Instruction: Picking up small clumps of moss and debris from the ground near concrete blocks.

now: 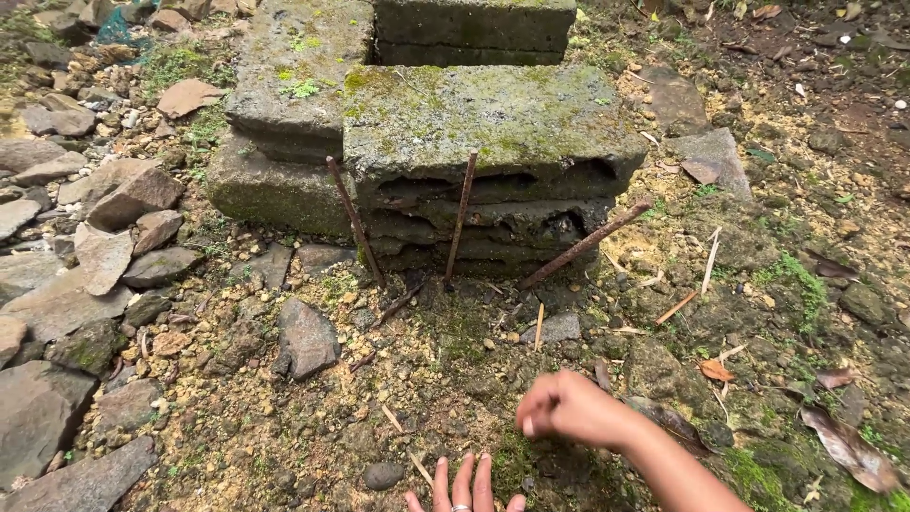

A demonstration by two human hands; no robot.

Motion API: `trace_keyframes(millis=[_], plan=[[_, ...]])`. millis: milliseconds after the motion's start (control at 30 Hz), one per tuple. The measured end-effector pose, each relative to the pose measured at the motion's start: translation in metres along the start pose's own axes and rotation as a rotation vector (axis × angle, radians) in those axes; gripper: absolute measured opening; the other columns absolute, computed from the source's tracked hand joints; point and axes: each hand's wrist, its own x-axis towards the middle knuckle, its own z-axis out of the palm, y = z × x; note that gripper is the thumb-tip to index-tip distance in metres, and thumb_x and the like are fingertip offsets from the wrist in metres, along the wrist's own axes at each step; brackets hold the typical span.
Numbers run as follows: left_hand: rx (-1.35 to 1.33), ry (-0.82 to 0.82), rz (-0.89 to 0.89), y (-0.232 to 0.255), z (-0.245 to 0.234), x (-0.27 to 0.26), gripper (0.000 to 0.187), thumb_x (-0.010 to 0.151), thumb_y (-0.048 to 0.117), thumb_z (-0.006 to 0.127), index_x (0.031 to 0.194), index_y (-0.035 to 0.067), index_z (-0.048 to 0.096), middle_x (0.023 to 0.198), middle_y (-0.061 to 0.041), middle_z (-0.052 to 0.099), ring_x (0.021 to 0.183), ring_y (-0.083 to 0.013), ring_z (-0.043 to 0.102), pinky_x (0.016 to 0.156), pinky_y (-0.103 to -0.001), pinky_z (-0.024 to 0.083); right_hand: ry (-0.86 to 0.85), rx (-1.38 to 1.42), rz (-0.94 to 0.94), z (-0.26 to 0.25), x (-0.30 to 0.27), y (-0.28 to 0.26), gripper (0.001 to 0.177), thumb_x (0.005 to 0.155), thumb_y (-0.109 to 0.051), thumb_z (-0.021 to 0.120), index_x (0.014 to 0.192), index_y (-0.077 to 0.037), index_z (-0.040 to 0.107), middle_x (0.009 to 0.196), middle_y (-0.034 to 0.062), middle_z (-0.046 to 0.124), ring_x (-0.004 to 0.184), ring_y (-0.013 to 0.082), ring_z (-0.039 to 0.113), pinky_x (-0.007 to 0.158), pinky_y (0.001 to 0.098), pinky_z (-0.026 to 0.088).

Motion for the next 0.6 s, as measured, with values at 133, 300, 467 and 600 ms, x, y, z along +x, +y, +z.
trace_keyframes(millis=[133, 300, 467, 600], plan=[[-0.001, -0.059, -0.015, 0.000, 0.004, 0.002, 0.067, 0.077, 0.082, 0.056, 0.119, 0.033, 0.072, 0.122, 0.003, 0.071, 0.131, -0.0334, 0.052, 0.108, -0.086, 0.019, 0.469, -0.109, 0.178, 0.011, 0.046, 0.003, 0.018, 0.089, -0.019, 0.065, 0.105, -0.017, 0.073, 0.113, 0.0022, 0.071, 0.106, 0.0157, 0.065, 0.101, 0.0343, 0.053], [0.002, -0.029, -0.041, 0.003, 0.007, 0.000, 0.066, 0.080, 0.084, 0.048, 0.118, 0.035, 0.072, 0.124, 0.006, 0.068, 0.132, -0.0309, 0.050, 0.107, -0.084, 0.021, 0.608, -0.236, 0.129, 0.031, 0.072, 0.014, 0.026, 0.088, -0.033, 0.065, 0.109, -0.018, 0.069, 0.107, -0.0014, 0.064, 0.095, 0.0155, 0.065, 0.083, 0.0332, 0.059], [0.009, 0.179, -0.025, 0.018, -0.020, 0.016, 0.064, 0.092, 0.079, 0.032, 0.111, 0.034, 0.074, 0.120, 0.008, 0.070, 0.127, -0.0289, 0.056, 0.108, -0.080, 0.026, 0.615, -0.221, 0.175, 0.026, 0.076, 0.004, 0.010, 0.093, -0.022, 0.059, 0.095, -0.016, 0.067, 0.093, -0.0048, 0.065, 0.079, 0.0091, 0.060, 0.067, 0.0224, 0.055], [-0.055, 0.068, -0.094, 0.032, -0.057, 0.030, 0.063, 0.095, 0.073, 0.033, 0.113, 0.029, 0.075, 0.121, 0.003, 0.072, 0.128, -0.0312, 0.057, 0.112, -0.080, 0.022, 0.535, 0.014, 0.150, 0.014, 0.062, -0.005, 0.013, 0.094, -0.020, 0.057, 0.099, -0.011, 0.064, 0.094, 0.0013, 0.064, 0.061, 0.0083, 0.050, 0.055, 0.0202, 0.046]])
